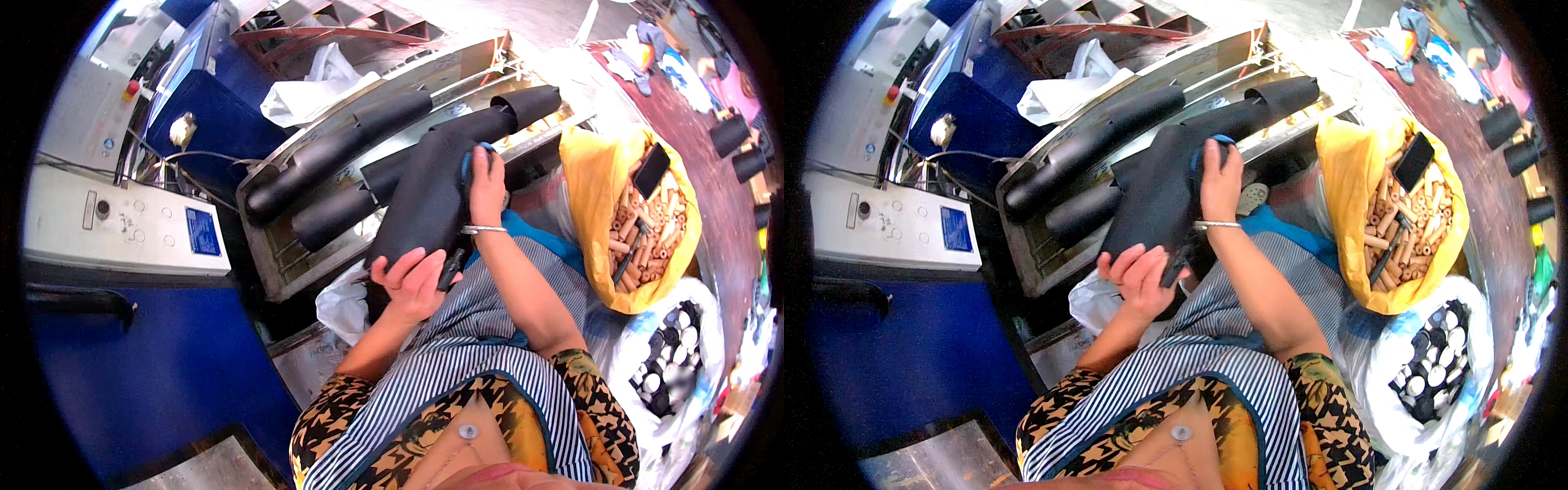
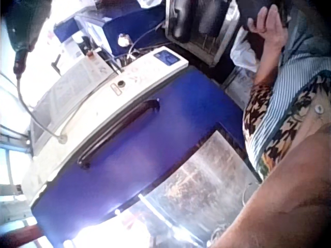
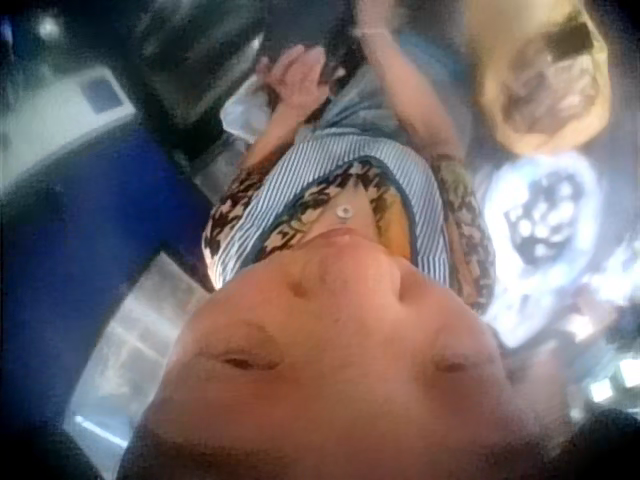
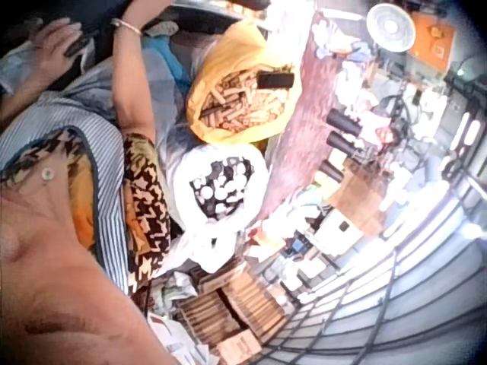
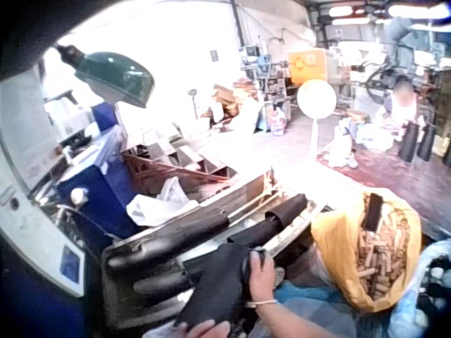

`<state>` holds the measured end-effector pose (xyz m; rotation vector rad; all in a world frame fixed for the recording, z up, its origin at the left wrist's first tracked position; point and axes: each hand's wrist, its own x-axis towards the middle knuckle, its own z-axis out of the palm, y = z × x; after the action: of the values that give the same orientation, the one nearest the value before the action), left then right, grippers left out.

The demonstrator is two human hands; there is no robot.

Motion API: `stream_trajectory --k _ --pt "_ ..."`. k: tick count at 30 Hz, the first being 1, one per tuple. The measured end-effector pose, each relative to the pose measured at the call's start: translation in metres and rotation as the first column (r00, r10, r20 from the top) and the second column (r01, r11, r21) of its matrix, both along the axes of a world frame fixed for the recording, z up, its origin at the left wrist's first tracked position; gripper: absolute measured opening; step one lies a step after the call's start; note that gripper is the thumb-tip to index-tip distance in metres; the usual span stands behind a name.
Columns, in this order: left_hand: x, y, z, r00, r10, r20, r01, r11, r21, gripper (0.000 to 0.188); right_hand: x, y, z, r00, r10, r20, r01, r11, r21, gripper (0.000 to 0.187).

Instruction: The person wipes a black conical component with a blue cloth and then attaches a wooden handle and a small screw using their hands at a workstation.

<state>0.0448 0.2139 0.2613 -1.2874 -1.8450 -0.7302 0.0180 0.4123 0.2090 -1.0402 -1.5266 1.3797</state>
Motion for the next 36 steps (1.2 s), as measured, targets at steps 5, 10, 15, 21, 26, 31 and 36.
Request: stream_trajectory --k 5,10,15,21,26,31,36 --pt "0.007 0.013 -0.013 0.983 0.092 0.156 -0.103 0.993 0.062 0.035 0.011 -0.029 -0.009 0.926 0.018 -0.376 -0.279 0.704 -0.653 0.067" --pt "-0.024 0.028 -0.007 0.418 -0.257 0.871 -0.422 0.794 0.437 0.036 0.048 -0.087 0.005 0.692 -0.05 -0.72 -0.698 0.21 -0.685 0.064" --pt "-0.067 -0.02 0.004 -0.521 -0.624 0.582 -0.532 0.771 0.351 0.041 0.057 -0.042 0.036 0.635 -0.124 -0.762 -0.743 0.172 -0.647 0.056" --pt "-0.086 -0.032 0.012 -0.779 -0.538 0.321 -0.49 0.843 0.224 0.042 0.103 0.056 0.075 0.785 0.608 -0.119 -0.599 0.794 0.106 0.041" --pt "-0.087 0.013 0.021 -0.804 -0.505 0.314 -0.338 0.822 0.458 0.038 0.141 0.098 0.114 0.616 0.645 0.452 -0.77 0.372 0.519 0.034" --pt "-0.072 0.094 0.051 -0.35 -0.554 0.756 0.083 0.785 0.614 0.034 0.217 0.113 0.094 0.679 0.68 -0.276 -0.733 0.612 -0.298 0.038" --pt "-0.05 0.148 0.094 -0.072 -0.467 0.881 0.346 0.817 0.461 0.04 0.295 0.141 0.114 0.73 -0.108 -0.674 -0.404 0.728 -0.553 0.036"
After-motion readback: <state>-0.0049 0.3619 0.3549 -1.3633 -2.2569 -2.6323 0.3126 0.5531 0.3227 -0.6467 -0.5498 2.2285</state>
